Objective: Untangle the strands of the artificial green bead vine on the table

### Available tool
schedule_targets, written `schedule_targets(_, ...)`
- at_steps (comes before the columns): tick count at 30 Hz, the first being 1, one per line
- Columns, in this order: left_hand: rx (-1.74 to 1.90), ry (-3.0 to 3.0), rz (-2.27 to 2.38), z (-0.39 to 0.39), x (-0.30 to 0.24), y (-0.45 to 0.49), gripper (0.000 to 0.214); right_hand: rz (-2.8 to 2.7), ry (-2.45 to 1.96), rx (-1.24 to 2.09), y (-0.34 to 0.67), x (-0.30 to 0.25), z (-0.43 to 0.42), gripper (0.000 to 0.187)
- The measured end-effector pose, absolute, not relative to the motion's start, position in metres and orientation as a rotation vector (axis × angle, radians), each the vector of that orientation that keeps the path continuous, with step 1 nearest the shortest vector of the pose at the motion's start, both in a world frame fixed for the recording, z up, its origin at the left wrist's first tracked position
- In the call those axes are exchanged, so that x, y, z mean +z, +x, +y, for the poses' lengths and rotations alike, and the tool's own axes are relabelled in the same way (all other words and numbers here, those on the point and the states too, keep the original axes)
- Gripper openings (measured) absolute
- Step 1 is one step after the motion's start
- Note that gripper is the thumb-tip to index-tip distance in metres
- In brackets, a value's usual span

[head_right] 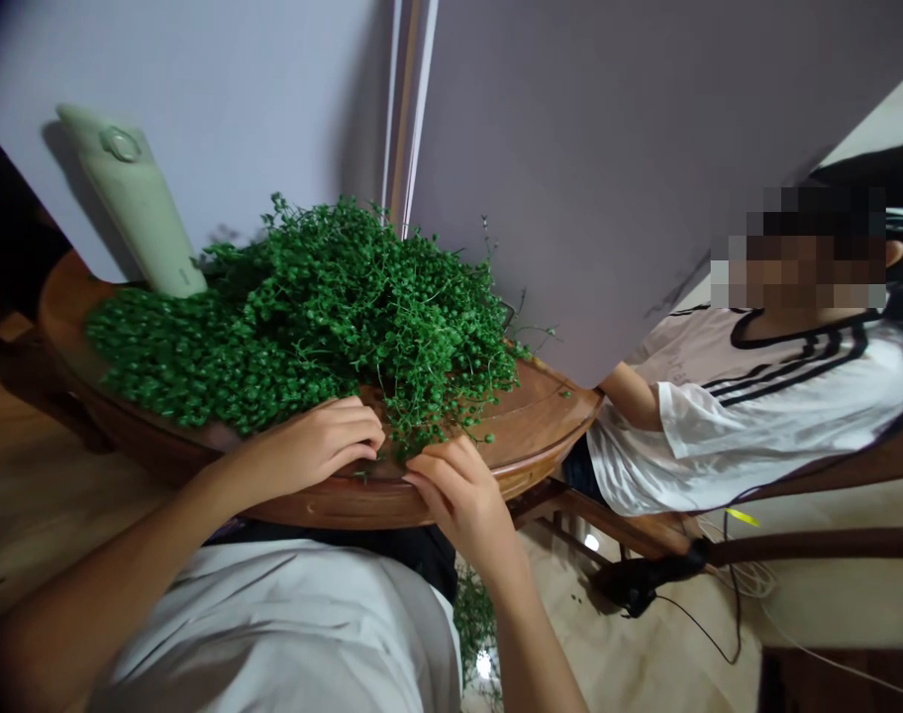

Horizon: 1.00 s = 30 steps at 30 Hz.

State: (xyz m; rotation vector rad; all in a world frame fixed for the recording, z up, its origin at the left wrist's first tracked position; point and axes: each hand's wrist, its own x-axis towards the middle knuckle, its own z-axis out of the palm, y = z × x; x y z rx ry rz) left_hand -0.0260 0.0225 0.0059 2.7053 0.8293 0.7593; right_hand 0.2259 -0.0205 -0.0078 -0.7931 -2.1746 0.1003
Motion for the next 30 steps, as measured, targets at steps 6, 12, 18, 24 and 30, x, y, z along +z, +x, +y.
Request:
schedule_targets(6, 0.767, 2.632, 0.754, 0.025, 0.002, -0.027, 0.02, -2.346, -0.903, 0.089, 0.219, -0.005, -0.011, 0.014)
schedule_targets(12, 0.753, 2.613, 0.723, 0.027, 0.002, -0.028, 0.02, -2.396, -0.884, 0.109, 0.215, 0.0, 0.002, 0.018)
schedule_targets(18, 0.775, 2.631, 0.715, 0.026, 0.002, -0.028, 0.021, -2.416, -0.804, 0.083, 0.215, 0.0, 0.008, 0.017)
schedule_targets(24, 0.795, 2.668, 0.703, 0.026, 0.003, -0.028, 0.022, -2.465, -0.855, 0.154, 0.213, 0.004, 0.009, 0.019)
schedule_targets(30, 0.768, 2.714, 0.726, 0.026, 0.005, -0.031, 0.019, -2.472, -0.851, 0.278, 0.214, 0.009, 0.01, 0.017)
